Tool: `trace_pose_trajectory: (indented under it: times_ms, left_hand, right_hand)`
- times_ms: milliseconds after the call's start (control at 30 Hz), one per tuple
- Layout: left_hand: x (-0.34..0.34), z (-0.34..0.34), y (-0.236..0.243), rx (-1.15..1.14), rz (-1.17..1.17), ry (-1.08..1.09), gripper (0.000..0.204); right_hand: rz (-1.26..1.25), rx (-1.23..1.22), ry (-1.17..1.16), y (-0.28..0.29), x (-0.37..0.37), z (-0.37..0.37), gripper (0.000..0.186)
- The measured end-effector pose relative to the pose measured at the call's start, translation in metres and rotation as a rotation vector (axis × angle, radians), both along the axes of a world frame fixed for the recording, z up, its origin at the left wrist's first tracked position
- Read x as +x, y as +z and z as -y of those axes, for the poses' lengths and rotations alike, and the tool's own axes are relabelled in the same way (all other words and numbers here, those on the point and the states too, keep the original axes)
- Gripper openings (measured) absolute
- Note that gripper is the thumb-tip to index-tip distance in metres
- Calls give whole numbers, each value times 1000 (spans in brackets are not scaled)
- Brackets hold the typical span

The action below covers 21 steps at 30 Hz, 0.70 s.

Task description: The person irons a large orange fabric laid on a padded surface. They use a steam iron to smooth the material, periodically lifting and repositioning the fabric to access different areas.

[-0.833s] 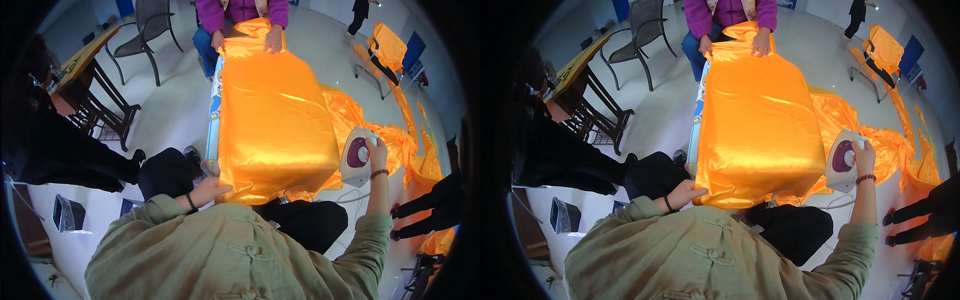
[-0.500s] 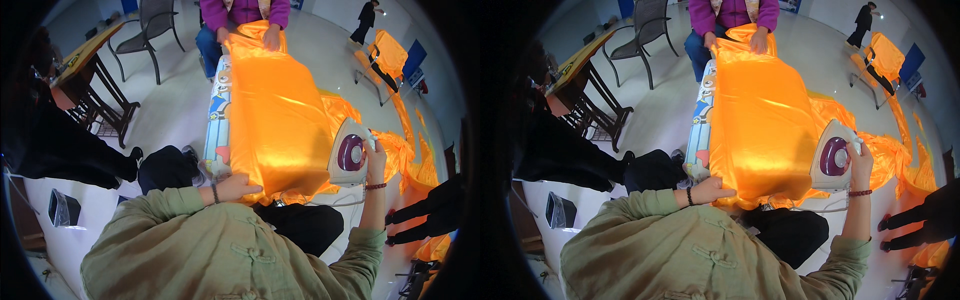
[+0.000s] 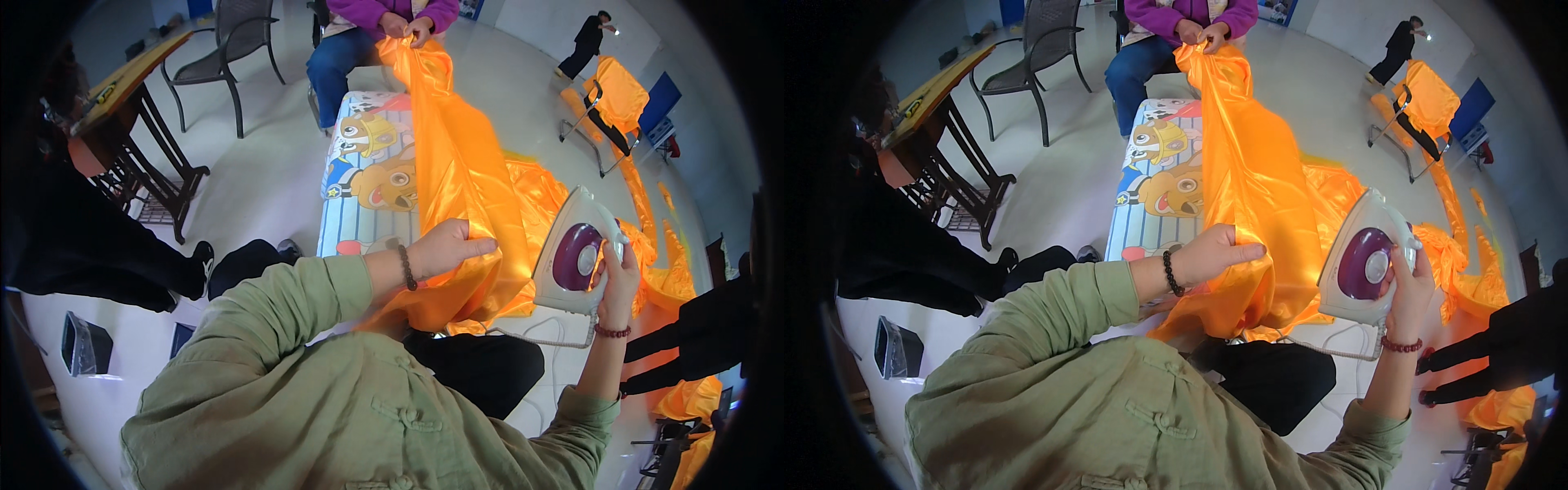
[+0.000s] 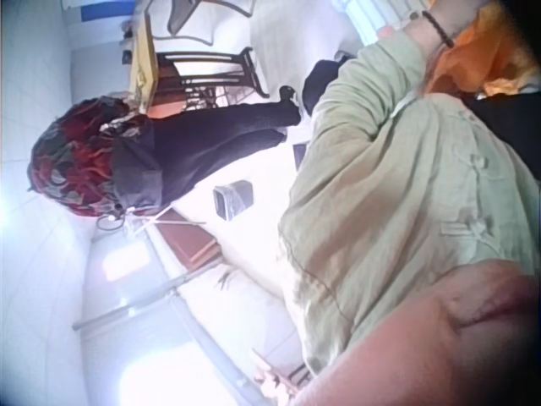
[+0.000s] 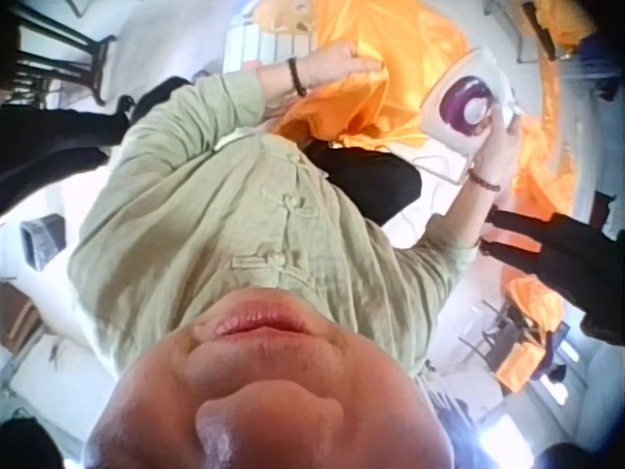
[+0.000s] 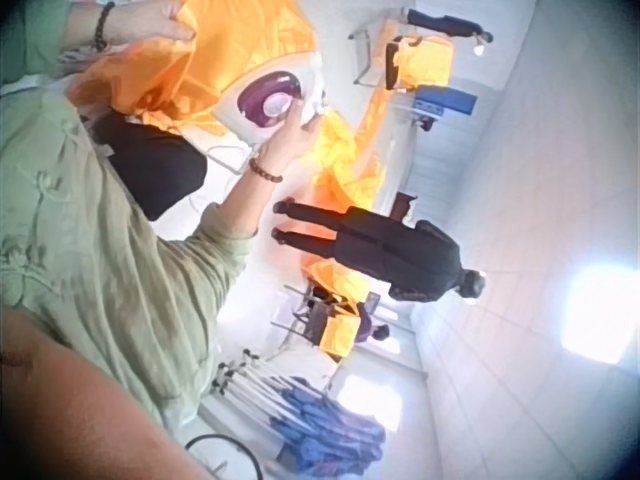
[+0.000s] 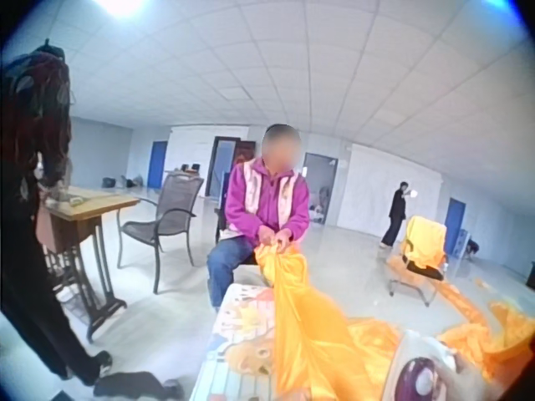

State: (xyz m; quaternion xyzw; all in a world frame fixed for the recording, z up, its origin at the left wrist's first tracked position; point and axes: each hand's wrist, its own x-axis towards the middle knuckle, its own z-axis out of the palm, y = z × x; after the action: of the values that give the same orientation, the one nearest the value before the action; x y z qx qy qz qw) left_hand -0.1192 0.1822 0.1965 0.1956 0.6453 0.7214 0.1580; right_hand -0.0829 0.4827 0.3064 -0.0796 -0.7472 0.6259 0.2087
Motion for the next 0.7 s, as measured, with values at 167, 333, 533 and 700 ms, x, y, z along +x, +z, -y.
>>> trace_pose_trajectory:
  times_ms: [167,333,533,700]
  left_hand:
    - [0,-7,-17,109,153,42,34]
    - [1,-19,-30,166,391,-6,31]
    - [-17,-45,7,19,204,43,35]
    - [-23,-54,37,208,133,-3,22]
  right_hand:
    - [-25,29,-21,5,18,-11,28]
    - [-75,-29,-29,-2,32,-13,23]
    - [-107,-78,-66,-9,45,-21,21]
    - [-152,-56,-110,-4,58,-32,24]
